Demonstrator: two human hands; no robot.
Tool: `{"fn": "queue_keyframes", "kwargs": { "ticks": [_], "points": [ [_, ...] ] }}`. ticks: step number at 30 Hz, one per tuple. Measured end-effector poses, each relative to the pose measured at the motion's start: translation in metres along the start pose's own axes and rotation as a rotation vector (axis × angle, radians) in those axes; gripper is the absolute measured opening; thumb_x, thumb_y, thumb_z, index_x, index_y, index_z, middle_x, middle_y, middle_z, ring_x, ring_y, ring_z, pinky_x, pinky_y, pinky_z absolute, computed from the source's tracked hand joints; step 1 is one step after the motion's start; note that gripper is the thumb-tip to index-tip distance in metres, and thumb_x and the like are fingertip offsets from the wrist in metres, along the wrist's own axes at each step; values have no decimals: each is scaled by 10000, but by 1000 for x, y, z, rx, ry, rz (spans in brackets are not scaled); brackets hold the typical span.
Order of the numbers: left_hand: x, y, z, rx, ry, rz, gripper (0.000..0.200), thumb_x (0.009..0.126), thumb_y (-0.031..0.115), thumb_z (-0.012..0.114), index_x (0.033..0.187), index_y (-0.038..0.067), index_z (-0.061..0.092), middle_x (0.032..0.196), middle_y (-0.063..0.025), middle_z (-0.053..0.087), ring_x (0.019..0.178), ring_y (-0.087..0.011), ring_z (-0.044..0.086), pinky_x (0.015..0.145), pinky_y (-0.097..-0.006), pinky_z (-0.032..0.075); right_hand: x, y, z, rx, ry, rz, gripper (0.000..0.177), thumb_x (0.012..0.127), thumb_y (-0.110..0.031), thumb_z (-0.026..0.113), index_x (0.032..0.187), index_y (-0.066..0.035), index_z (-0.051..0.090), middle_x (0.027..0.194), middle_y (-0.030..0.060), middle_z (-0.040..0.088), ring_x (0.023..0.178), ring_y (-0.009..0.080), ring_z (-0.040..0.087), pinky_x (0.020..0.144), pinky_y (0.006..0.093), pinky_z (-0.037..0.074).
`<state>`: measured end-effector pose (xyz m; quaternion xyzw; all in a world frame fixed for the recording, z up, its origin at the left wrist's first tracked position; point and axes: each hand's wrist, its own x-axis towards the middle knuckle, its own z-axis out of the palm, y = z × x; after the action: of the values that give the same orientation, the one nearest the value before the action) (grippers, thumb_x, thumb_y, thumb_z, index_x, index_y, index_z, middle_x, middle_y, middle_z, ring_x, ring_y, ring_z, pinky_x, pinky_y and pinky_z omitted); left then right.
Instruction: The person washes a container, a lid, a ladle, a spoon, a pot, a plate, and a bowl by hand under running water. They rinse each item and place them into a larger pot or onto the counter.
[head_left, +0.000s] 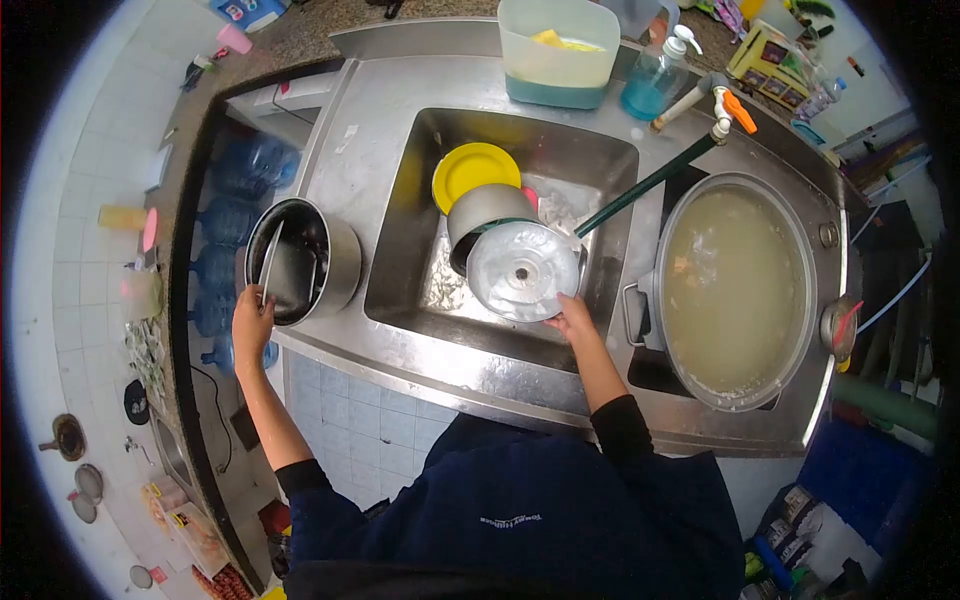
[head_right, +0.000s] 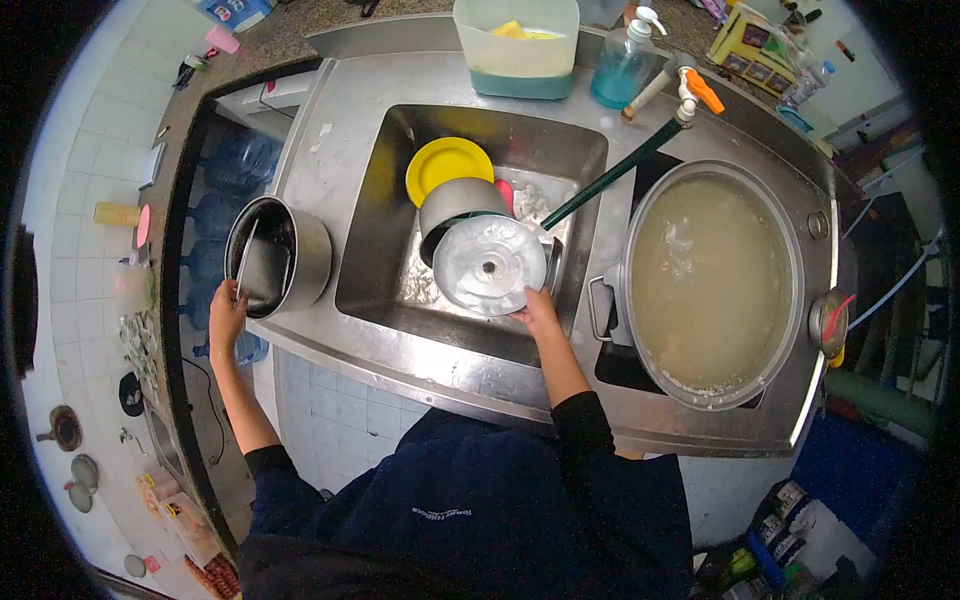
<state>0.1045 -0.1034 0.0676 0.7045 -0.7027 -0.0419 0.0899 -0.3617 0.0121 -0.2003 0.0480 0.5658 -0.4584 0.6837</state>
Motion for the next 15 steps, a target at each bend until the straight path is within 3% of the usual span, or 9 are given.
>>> {"fn": "queue_keyframes", "kwargs": {
  "ticks": [1,3,4,6,8,11,12,13,15],
  "points": [
    [0,21,-8,0,-2,5,210,763,177,601,868,15,517,789,-149,539,725,-309,532,648,-379,415,0,2,1,56,22,1,384,875,-143,373,1241,-80,273,1183,193,428,992,352,517,770,544,459],
    [-6,70,-15,416,543,222,235,766,207,612,903,31,536,823,-132,550,721,-304,534,640,-367,417,-1,4,2,61,68,-2,383,880,-150,393,1241,-80,286,1179,177,442,988,342,525,767,535,462],
    [-4,90,-8,246,571,203,268,757,226,628,933,40,550,801,-116,557,715,-295,536,634,-363,418,-2,4,1,59,111,-5,382,884,-157,413,1241,-81,298,1176,160,455,985,331,533,764,526,466],
    [-16,122,51,-397,405,196,235,760,159,626,943,35,548,757,-78,562,664,-194,541,615,-321,426,-7,2,2,27,133,-42,372,887,-169,417,1235,-85,314,1168,145,467,978,312,540,753,510,475],
    [-41,173,111,-683,-79,123,393,722,207,678,1018,20,499,827,-82,584,700,-147,569,622,-273,459,-8,1,1,-6,151,-82,363,890,-182,420,1229,-89,330,1160,130,479,972,292,547,742,493,485],
    [-60,207,217,-736,-549,-195,792,720,396,671,1234,-83,306,1113,-201,501,899,-229,567,718,-294,467,3,4,-4,26,72,-78,360,885,-205,449,1213,-86,361,1138,106,502,954,262,558,732,443,498],
    [-58,221,226,-931,-569,-73,770,741,383,651,1276,-19,270,1154,-189,471,970,-240,539,723,-312,474,6,2,-2,14,59,-96,367,880,-209,462,1211,-84,365,1123,103,513,948,256,561,735,421,500],
    [-60,232,230,-1183,-695,-318,637,816,297,574,1308,69,240,1173,-155,458,1008,-242,519,729,-327,480,8,-1,-2,1,50,-113,373,875,-213,476,1208,-83,369,1108,101,523,942,250,565,738,399,502],
    [-53,229,250,-1457,-774,-465,523,865,191,497,1315,138,235,1191,-114,443,1038,-224,492,720,-330,485,25,-12,-5,-18,46,-107,439,845,-246,543,1211,-80,369,1073,90,535,943,210,555,737,337,492]
  ]
}}
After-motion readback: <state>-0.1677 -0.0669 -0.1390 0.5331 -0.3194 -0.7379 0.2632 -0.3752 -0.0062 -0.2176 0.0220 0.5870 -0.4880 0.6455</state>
